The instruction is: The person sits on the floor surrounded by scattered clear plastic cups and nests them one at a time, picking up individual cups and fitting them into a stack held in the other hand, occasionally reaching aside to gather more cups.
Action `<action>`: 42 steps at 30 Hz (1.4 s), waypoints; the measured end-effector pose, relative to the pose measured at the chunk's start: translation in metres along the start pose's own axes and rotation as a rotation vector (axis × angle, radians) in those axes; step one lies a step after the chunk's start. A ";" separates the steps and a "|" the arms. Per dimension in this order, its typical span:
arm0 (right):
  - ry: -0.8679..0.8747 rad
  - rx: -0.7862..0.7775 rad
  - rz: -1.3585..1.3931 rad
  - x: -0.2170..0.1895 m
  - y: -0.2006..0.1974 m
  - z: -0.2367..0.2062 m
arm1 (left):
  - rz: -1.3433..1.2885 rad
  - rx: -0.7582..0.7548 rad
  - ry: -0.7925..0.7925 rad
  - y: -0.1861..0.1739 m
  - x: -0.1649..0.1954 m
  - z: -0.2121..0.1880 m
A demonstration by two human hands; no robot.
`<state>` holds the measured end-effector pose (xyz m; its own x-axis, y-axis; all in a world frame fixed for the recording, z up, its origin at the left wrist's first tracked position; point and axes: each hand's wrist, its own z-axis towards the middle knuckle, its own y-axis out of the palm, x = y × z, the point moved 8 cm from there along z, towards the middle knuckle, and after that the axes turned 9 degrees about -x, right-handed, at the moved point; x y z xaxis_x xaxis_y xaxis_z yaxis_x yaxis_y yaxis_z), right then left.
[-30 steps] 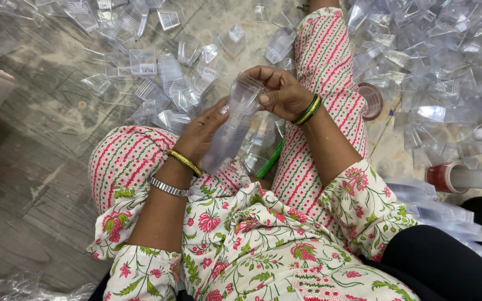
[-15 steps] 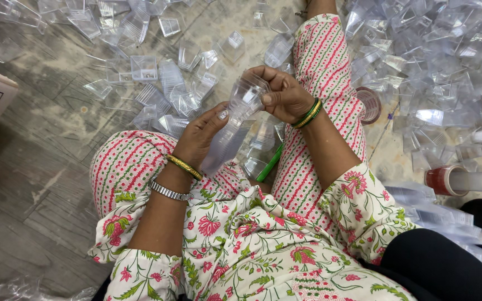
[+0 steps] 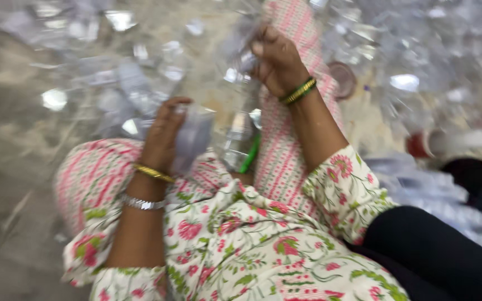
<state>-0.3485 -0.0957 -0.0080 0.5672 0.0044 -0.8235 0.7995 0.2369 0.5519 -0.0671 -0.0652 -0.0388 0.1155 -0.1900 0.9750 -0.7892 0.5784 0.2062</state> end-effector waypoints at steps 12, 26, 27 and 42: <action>-0.213 1.420 -0.773 -0.128 -0.177 -0.206 | -0.094 0.090 -0.017 0.003 0.015 -0.011; 0.092 1.382 -0.968 -0.102 -0.176 -0.211 | -0.182 0.127 -0.022 -0.002 0.007 -0.013; 0.138 1.353 -0.827 -0.094 -0.180 -0.212 | -0.169 0.130 -0.023 -0.002 0.007 -0.012; -0.340 1.297 -1.376 -0.138 -0.139 -0.181 | -0.054 0.088 -0.010 -0.006 -0.009 -0.004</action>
<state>-0.5742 0.0468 0.0054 -0.6091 0.2727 -0.7447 0.2090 -0.8506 -0.4824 -0.0609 -0.0644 -0.0485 0.1535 -0.2270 0.9617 -0.8319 0.4955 0.2497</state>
